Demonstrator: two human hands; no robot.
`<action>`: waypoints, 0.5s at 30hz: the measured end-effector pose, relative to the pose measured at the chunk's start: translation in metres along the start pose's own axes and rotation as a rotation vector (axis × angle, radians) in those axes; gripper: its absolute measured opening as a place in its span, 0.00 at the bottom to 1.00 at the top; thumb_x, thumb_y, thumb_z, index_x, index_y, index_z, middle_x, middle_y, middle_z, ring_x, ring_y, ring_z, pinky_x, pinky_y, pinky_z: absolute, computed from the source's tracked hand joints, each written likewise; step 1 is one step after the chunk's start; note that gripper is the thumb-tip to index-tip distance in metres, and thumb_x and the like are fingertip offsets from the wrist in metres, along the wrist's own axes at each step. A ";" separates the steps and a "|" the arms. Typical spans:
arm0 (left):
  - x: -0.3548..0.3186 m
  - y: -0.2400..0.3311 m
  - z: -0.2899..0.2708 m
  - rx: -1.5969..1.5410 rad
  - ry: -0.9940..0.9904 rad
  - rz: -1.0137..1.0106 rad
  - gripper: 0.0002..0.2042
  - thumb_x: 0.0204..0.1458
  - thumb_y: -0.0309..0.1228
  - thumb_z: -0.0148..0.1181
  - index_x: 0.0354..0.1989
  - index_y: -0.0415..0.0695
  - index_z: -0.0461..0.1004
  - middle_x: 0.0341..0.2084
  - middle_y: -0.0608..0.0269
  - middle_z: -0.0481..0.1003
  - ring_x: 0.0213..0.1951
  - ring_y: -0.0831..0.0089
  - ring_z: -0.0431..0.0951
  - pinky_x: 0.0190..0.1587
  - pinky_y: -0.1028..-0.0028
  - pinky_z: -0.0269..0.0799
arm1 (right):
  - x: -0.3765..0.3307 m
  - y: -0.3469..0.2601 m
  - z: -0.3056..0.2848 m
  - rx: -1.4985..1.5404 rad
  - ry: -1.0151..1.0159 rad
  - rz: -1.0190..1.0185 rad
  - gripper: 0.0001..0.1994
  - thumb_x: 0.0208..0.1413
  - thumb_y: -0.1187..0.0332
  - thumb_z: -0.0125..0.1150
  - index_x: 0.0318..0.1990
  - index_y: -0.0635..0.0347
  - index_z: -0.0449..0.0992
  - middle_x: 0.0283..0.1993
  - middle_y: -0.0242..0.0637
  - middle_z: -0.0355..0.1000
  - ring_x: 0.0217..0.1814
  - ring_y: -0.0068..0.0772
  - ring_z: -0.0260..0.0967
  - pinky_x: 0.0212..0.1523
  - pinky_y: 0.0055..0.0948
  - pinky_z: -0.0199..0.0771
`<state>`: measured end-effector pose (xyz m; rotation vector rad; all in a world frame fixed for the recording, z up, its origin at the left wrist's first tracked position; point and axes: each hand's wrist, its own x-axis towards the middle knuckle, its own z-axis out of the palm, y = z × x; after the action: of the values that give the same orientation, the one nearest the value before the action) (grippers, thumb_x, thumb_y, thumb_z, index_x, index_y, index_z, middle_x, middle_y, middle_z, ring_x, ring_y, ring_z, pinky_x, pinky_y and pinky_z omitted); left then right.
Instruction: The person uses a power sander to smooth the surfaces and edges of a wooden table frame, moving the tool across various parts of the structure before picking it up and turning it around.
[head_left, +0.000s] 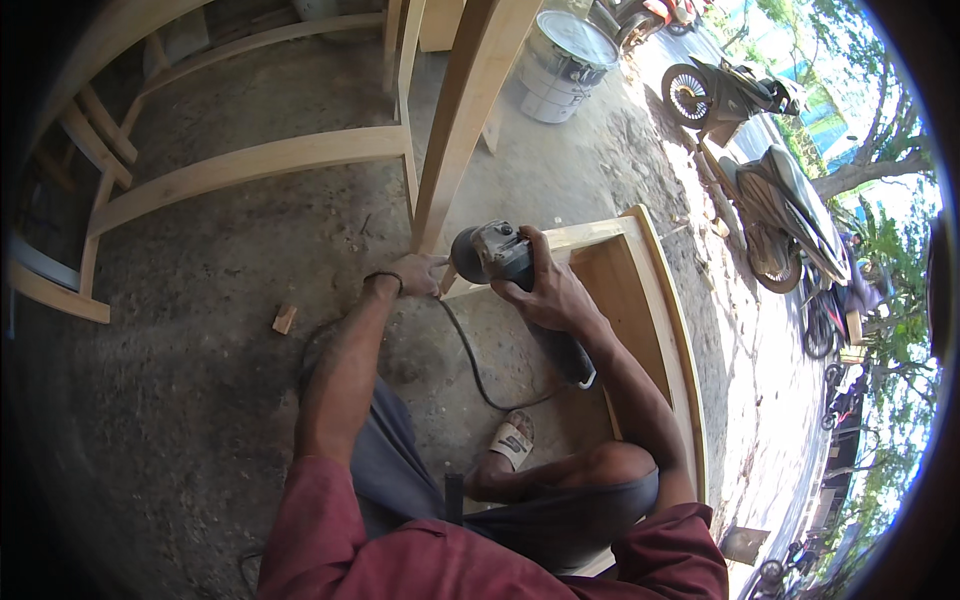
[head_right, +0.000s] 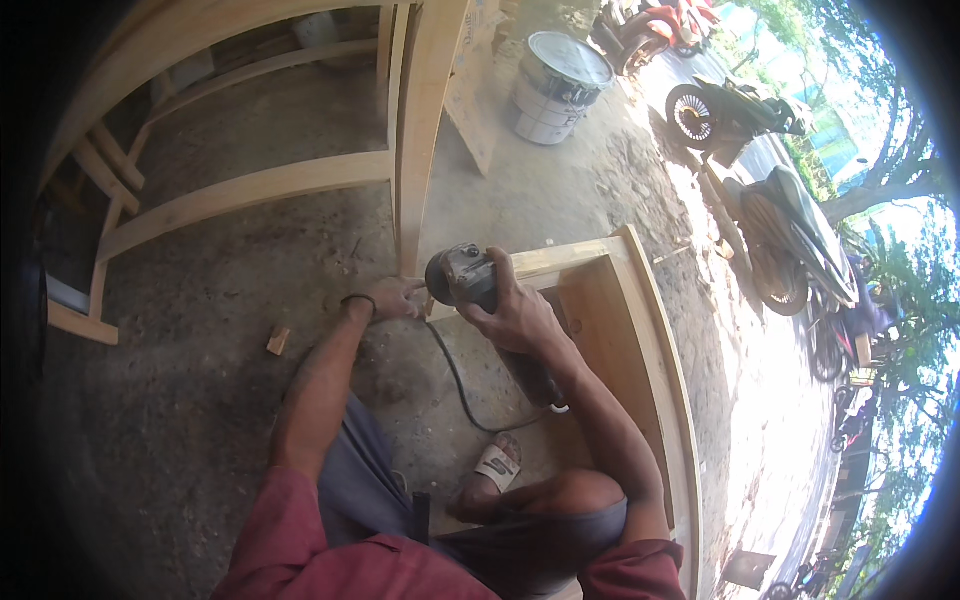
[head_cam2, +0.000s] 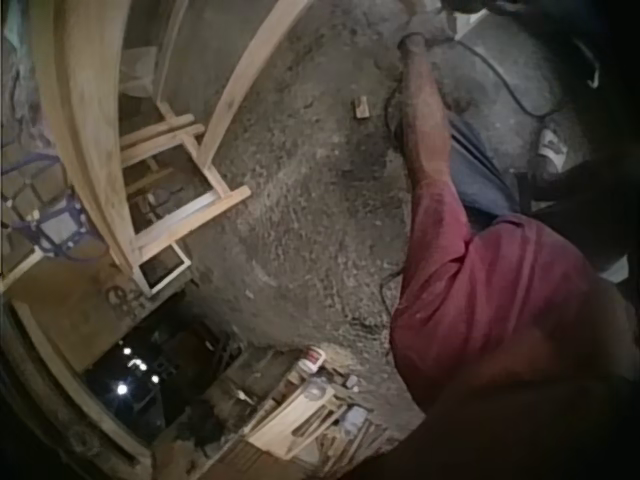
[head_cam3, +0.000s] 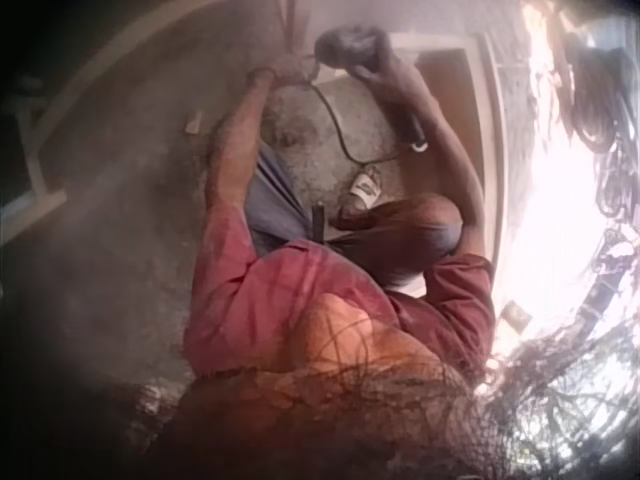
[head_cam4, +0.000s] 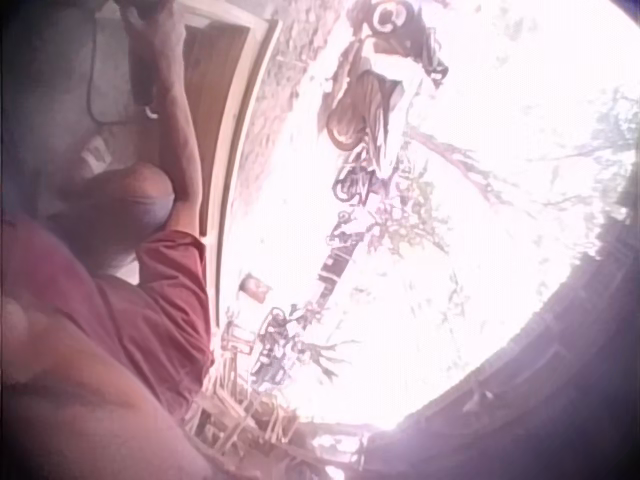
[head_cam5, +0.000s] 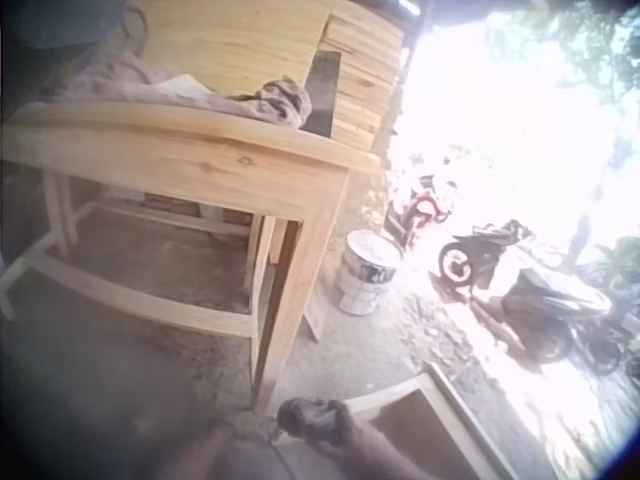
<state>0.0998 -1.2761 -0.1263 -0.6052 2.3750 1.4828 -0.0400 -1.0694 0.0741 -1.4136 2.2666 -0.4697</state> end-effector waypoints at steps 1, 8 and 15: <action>0.003 -0.007 0.000 0.008 -0.001 0.019 0.43 0.44 0.30 0.66 0.75 0.52 0.61 0.61 0.43 0.74 0.63 0.53 0.75 0.64 0.63 0.70 | 0.001 -0.002 0.002 0.001 -0.004 -0.008 0.45 0.54 0.48 0.66 0.73 0.55 0.49 0.56 0.69 0.73 0.58 0.70 0.74 0.60 0.54 0.73; 0.014 -0.036 -0.001 -0.035 -0.009 0.111 0.41 0.44 0.29 0.65 0.74 0.47 0.62 0.64 0.44 0.72 0.66 0.54 0.72 0.66 0.64 0.69 | 0.003 -0.008 -0.004 0.000 0.003 -0.015 0.44 0.54 0.49 0.67 0.73 0.55 0.52 0.56 0.66 0.74 0.58 0.68 0.74 0.60 0.53 0.73; -0.018 0.040 -0.016 0.153 -0.002 -0.039 0.41 0.45 0.34 0.66 0.73 0.49 0.62 0.62 0.48 0.75 0.62 0.53 0.75 0.64 0.64 0.70 | 0.008 0.047 -0.044 -0.010 0.042 0.212 0.44 0.54 0.49 0.68 0.74 0.51 0.50 0.57 0.66 0.74 0.60 0.66 0.74 0.61 0.52 0.74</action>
<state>0.0957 -1.2718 -0.0798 -0.6089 2.4325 1.2704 -0.1017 -1.0535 0.0865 -1.1603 2.4215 -0.4241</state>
